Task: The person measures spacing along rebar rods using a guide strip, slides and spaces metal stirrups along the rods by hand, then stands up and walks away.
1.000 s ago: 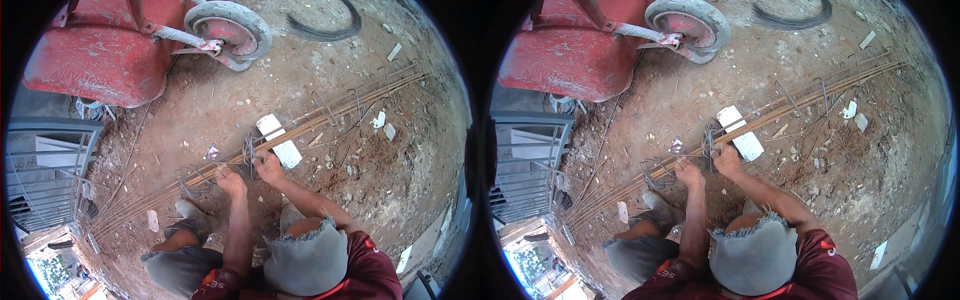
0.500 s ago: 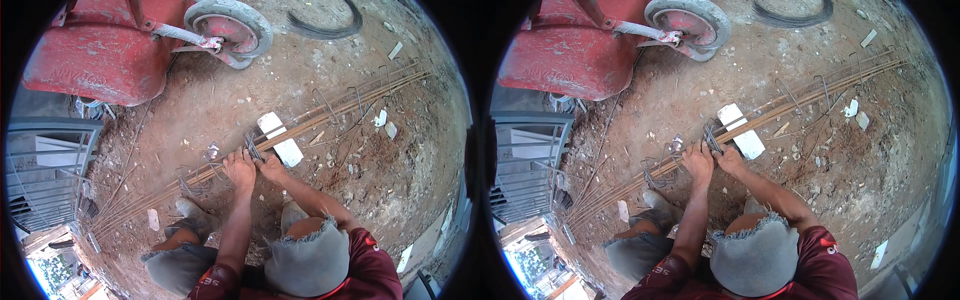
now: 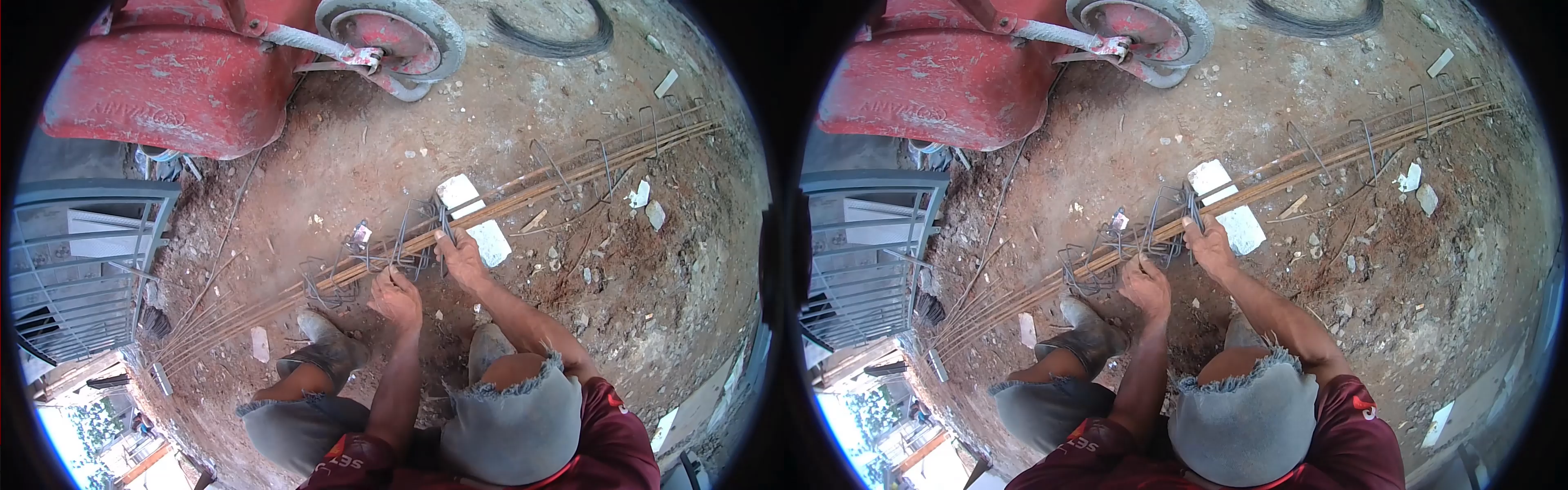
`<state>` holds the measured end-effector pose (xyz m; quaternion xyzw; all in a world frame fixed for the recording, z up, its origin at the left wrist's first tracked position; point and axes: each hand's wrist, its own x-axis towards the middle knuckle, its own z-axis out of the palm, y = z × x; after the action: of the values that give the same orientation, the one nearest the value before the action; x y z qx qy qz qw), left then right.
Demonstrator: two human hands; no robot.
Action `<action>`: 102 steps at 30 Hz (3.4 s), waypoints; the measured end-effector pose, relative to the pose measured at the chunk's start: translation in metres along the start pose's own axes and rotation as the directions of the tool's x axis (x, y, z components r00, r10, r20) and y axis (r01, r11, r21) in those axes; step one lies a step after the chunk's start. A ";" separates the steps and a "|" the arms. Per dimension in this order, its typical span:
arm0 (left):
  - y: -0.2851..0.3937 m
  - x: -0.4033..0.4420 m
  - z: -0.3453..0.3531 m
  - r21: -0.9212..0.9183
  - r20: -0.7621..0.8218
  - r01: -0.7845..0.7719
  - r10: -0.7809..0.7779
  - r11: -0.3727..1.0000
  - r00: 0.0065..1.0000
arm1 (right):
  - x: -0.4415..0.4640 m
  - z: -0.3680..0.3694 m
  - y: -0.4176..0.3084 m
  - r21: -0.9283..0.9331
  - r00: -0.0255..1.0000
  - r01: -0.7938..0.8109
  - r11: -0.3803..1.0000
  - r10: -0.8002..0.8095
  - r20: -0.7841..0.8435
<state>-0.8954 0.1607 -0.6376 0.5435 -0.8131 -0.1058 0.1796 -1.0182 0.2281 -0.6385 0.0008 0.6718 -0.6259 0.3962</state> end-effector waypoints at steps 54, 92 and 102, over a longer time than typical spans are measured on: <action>-0.005 -0.040 0.035 -0.591 0.406 0.517 -0.325 0.619 0.854 | 0.016 0.008 -0.027 -0.876 0.964 0.175 0.449 -0.258 0.060; -0.058 0.048 0.008 -0.555 0.300 0.487 -0.383 0.675 0.874 | -0.016 0.075 0.025 -0.763 0.859 0.504 0.404 -0.326 0.394; -0.032 0.091 -0.011 -0.386 0.831 0.893 -0.332 0.234 0.446 | -0.008 0.066 0.004 -0.680 0.852 0.523 0.514 -0.343 0.397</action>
<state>-0.8953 0.0650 -0.6235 0.6234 -0.3640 -0.6877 0.0766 -0.9759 0.1777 -0.6313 -0.4026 0.8038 -0.3546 0.2570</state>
